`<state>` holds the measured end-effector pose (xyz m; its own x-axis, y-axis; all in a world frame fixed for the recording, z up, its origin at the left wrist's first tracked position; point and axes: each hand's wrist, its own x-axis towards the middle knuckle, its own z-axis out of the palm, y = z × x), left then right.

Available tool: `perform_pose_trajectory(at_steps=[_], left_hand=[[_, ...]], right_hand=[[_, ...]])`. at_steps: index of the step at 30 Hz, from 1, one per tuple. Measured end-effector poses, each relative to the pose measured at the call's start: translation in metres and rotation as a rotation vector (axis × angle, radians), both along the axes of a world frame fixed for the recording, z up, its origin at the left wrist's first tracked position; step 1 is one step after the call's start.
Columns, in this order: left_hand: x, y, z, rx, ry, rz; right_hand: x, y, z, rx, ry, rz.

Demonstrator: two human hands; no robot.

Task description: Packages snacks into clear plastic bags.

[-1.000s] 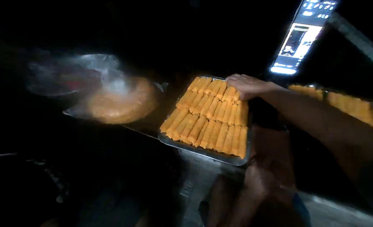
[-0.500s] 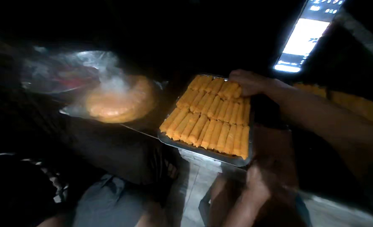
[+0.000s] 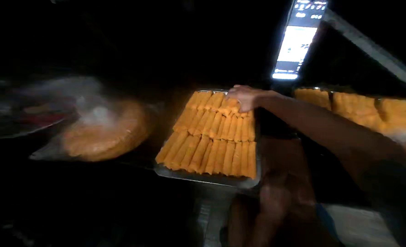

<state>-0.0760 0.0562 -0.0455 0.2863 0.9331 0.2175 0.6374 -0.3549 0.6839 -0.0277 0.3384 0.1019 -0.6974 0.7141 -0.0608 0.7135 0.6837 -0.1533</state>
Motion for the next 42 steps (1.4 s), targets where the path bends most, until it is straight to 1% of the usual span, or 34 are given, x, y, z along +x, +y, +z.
perform_pose_trajectory(at_steps=[1, 2, 3, 4, 6, 8, 11, 14, 15, 17, 19, 21, 23, 24, 25, 28, 30, 32, 35, 37, 38, 40, 42], left_hand=[[0.000, 0.000, 0.003, -0.054, -0.005, -0.002], [0.000, 0.001, 0.003, -0.027, 0.007, 0.002], [0.000, 0.002, 0.003, -0.051, -0.004, 0.001], [0.000, 0.003, 0.000, -0.001, 0.001, -0.010], [-0.001, 0.004, -0.001, -0.040, -0.001, -0.037], [-0.001, 0.004, -0.002, -0.042, -0.047, -0.014], [0.003, 0.005, -0.007, 0.044, 0.002, 0.032], [0.003, 0.002, 0.003, 0.079, 0.089, 0.016], [0.003, 0.003, 0.001, 0.174, 0.109, 0.009], [0.002, 0.005, -0.002, 0.281, 0.137, -0.016], [0.002, 0.008, -0.004, 0.335, 0.128, -0.047], [0.001, 0.010, 0.000, 0.317, 0.102, -0.074], [0.001, 0.010, 0.008, 0.242, 0.123, -0.089], [0.001, 0.010, 0.013, 0.216, 0.146, -0.095], [0.002, 0.011, 0.015, 0.223, 0.156, -0.093], [0.003, 0.008, 0.029, 0.197, 0.193, -0.091], [0.007, 0.007, 0.036, 0.193, 0.214, -0.102], [0.012, 0.007, 0.039, 0.207, 0.222, -0.101], [0.022, 0.000, 0.049, 0.157, 0.266, -0.111], [0.027, -0.005, 0.056, 0.113, 0.305, -0.115], [0.029, -0.007, 0.059, 0.101, 0.325, -0.113], [0.033, -0.011, 0.062, 0.085, 0.364, -0.107], [0.036, -0.015, 0.061, 0.031, 0.359, -0.117]], right_hand=[[0.001, 0.001, -0.003, 0.035, -0.003, 0.005], [0.001, 0.000, -0.002, 0.044, -0.021, 0.001], [0.001, -0.001, -0.002, 0.047, -0.021, 0.001], [0.000, -0.002, -0.003, 0.041, -0.006, 0.005], [-0.001, -0.008, -0.004, 0.053, 0.023, -0.002], [-0.001, -0.019, -0.002, 0.082, 0.023, -0.009], [0.000, -0.032, -0.007, 0.147, 0.016, -0.027], [0.003, -0.052, -0.008, 0.202, 0.046, -0.095], [0.005, -0.060, -0.006, 0.190, 0.061, -0.141], [0.013, -0.079, -0.001, 0.165, 0.110, -0.223], [0.030, -0.102, -0.001, 0.124, 0.200, -0.288], [0.054, -0.133, 0.000, 0.014, 0.351, -0.375], [0.083, -0.170, -0.001, -0.146, 0.551, -0.455], [0.098, -0.190, -0.007, -0.192, 0.668, -0.491], [0.111, -0.211, -0.011, -0.249, 0.789, -0.524], [0.142, -0.276, -0.011, -0.632, 1.056, -0.703], [0.156, -0.305, -0.025, -0.751, 1.199, -0.777], [0.162, -0.327, -0.042, -0.802, 1.274, -0.809], [0.162, -0.343, -0.063, -0.814, 1.256, -0.825], [0.159, -0.347, -0.066, -0.801, 1.226, -0.881], [0.158, -0.349, -0.066, -0.792, 1.253, -0.896], [0.155, -0.352, -0.064, -0.823, 1.401, -0.909], [0.150, -0.355, -0.057, -0.934, 1.562, -0.911]])
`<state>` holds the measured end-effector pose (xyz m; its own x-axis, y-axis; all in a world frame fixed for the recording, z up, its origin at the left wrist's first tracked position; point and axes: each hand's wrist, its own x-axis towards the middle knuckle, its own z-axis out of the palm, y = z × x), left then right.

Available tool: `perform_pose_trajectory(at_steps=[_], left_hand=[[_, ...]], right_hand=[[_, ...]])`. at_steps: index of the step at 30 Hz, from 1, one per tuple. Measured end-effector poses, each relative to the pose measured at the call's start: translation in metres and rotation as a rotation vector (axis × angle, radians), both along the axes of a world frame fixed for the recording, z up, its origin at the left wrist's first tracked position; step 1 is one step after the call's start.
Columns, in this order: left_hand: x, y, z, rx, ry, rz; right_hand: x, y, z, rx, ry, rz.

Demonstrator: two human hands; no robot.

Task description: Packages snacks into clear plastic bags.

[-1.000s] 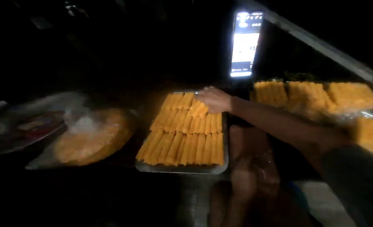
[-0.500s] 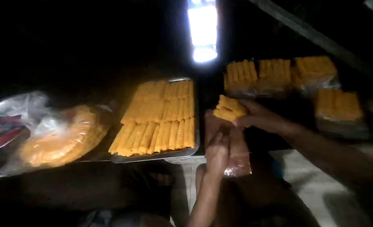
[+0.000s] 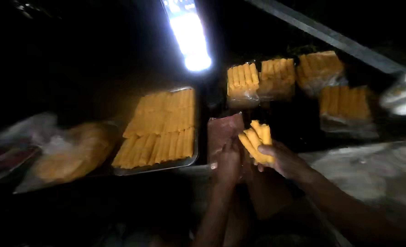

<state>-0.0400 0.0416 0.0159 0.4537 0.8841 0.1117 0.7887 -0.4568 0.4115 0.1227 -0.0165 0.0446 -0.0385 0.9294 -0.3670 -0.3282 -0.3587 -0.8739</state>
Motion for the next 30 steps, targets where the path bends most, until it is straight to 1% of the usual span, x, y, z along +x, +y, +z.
perform_pose_trajectory(at_steps=[1, 3, 5, 6, 9, 11, 15, 17, 19, 22, 25, 28, 30], left_hand=[[0.001, -0.002, -0.003, -0.002, -0.028, -0.002], [0.000, -0.005, -0.011, -0.050, -0.157, 0.003], [-0.001, -0.010, -0.012, -0.148, -0.297, 0.047], [-0.001, -0.011, -0.012, -0.172, -0.321, 0.075], [0.001, -0.011, -0.007, -0.141, -0.244, 0.060], [0.002, -0.012, -0.008, -0.107, -0.213, 0.040], [0.005, -0.014, -0.009, 0.009, -0.180, 0.003], [0.004, -0.015, -0.009, 0.010, -0.151, 0.019], [0.006, -0.014, -0.010, -0.010, -0.171, 0.019], [0.009, -0.010, -0.001, -0.200, -0.241, 0.013], [0.011, -0.001, 0.009, -0.317, -0.255, 0.019], [0.012, 0.003, 0.018, -0.360, -0.264, 0.030], [0.013, 0.004, 0.020, -0.349, -0.253, 0.037]], right_hand=[[-0.002, -0.001, 0.001, -0.021, 0.081, 0.014], [-0.006, -0.002, -0.005, -0.040, 0.224, 0.095], [-0.010, -0.003, -0.016, -0.056, 0.351, 0.141], [-0.011, -0.003, -0.020, -0.063, 0.402, 0.141], [-0.017, 0.002, -0.035, -0.038, 0.511, 0.067], [-0.018, 0.006, -0.038, -0.031, 0.563, 0.006], [-0.011, 0.013, -0.034, -0.051, 0.575, -0.141], [-0.005, 0.017, -0.033, -0.087, 0.576, -0.205], [-0.002, 0.018, -0.033, -0.106, 0.521, -0.215], [0.000, 0.012, -0.041, -0.006, 0.276, -0.129], [0.003, 0.005, -0.039, 0.044, 0.068, -0.106], [0.007, 0.002, -0.036, 0.051, -0.057, -0.075], [0.008, 0.000, -0.033, 0.059, -0.153, -0.033]])
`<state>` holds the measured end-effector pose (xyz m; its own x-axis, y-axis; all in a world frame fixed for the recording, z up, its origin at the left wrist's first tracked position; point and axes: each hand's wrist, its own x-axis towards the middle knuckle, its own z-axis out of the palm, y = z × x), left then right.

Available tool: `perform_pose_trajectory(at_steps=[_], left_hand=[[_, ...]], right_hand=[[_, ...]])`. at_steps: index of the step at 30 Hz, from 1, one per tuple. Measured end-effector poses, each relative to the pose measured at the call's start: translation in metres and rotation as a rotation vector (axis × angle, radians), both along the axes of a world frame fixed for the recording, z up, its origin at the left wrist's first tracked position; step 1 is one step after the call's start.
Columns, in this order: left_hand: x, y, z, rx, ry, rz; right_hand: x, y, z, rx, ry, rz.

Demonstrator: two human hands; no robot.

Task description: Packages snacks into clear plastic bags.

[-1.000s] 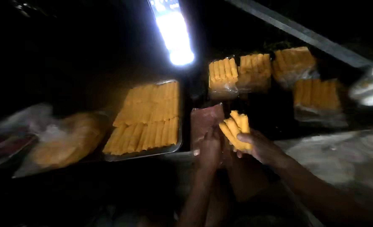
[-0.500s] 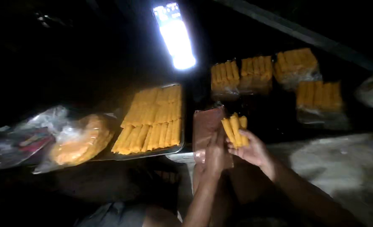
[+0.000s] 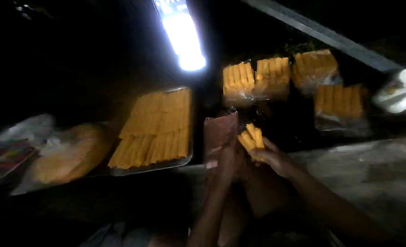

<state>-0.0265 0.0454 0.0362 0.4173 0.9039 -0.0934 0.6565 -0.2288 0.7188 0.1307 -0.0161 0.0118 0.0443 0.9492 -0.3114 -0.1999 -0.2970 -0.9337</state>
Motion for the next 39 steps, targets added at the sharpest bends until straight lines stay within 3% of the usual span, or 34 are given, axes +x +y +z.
perform_pose_trajectory(at_steps=[8, 12, 14, 17, 21, 23, 27, 29, 35, 39], left_hand=[[0.003, 0.004, 0.007, 0.002, 0.050, -0.021], [0.006, 0.005, 0.014, 0.065, 0.097, -0.044], [0.009, 0.002, 0.013, 0.152, 0.151, -0.095], [0.014, -0.008, 0.001, 0.461, 0.173, -0.219], [0.015, -0.019, -0.016, 0.751, 0.206, -0.286], [0.012, -0.023, -0.023, 0.773, 0.200, -0.266], [0.007, -0.027, -0.040, 0.686, 0.128, -0.233], [0.007, -0.027, -0.045, 0.639, 0.062, -0.222], [0.012, -0.034, -0.054, 0.554, -0.036, -0.211], [0.017, -0.034, -0.050, 0.493, -0.071, -0.216]], right_hand=[[0.000, 0.000, 0.004, 0.103, -0.497, 0.079], [0.005, 0.000, 0.004, 0.148, -0.626, 0.147], [0.006, 0.002, 0.009, 0.107, -0.641, 0.181], [0.007, 0.004, 0.012, 0.083, -0.661, 0.171], [0.010, 0.007, 0.014, -0.029, -0.574, 0.115], [0.013, 0.007, 0.012, -0.075, -0.444, 0.071], [0.011, 0.003, 0.017, -0.192, 0.089, 0.017], [0.010, 0.006, 0.017, -0.227, 0.236, 0.036], [0.012, 0.014, 0.012, -0.163, 0.202, 0.035], [0.010, 0.005, 0.005, -0.135, 0.225, -0.090]])
